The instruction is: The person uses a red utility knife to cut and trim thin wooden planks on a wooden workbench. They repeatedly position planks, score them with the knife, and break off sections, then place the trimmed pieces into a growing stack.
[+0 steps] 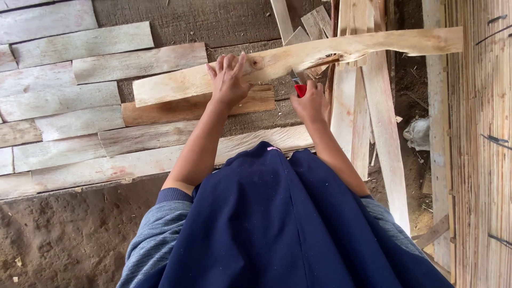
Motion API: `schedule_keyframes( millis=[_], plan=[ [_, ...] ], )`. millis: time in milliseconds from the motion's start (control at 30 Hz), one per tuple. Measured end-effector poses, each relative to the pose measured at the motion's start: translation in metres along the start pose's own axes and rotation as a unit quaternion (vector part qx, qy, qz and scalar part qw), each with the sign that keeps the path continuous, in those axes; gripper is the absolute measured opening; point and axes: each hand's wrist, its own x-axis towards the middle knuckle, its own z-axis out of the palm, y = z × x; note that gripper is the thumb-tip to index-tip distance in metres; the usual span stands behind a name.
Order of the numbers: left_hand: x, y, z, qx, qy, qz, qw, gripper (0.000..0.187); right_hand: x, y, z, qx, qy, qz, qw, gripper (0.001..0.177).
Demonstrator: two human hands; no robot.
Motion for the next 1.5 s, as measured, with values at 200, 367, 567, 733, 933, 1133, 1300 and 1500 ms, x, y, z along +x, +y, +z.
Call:
schedule_keyframes(
  millis=[200, 367, 567, 733, 933, 1133, 1300, 1500],
  plan=[
    [0.002, 0.011, -0.021, -0.04, -0.045, -0.003, 0.998, 0.088, -0.018, -0.016, -0.108, 0.206, -0.294, 0.109, 0.927, 0.015],
    [0.006, 0.013, -0.026, -0.051, -0.053, -0.018, 0.997, 0.087, -0.039, 0.001, -0.135, -0.007, -0.268, 0.078, 0.96, 0.054],
    [0.003, 0.011, -0.02, -0.037, -0.069, -0.04, 0.996, 0.087, -0.073, 0.027, -0.196, -0.066, -0.308, 0.099, 0.944, 0.053],
    [-0.002, 0.018, -0.029, -0.042, -0.085, -0.058, 0.994, 0.088, -0.103, 0.063, -0.268, -0.08, -0.269, 0.142, 0.949, 0.029],
    [-0.002, 0.019, -0.024, -0.04, -0.106, -0.079, 0.99, 0.089, -0.154, 0.116, -0.308, -0.07, -0.214, 0.196, 0.954, 0.06],
    [-0.006, 0.028, -0.02, 0.022, -0.133, -0.044, 0.99, 0.093, -0.154, 0.151, -0.289, 0.093, -0.156, 0.103, 0.978, 0.068],
    [-0.002, 0.059, -0.013, 0.014, -0.141, 0.01, 0.99, 0.065, -0.101, 0.049, -0.221, 0.156, -0.223, 0.147, 0.951, 0.055],
    [0.006, 0.061, 0.011, 0.045, -0.158, 0.046, 0.985, 0.061, -0.069, -0.009, -0.081, 0.225, -0.193, 0.023, 0.955, 0.078]
  ],
)
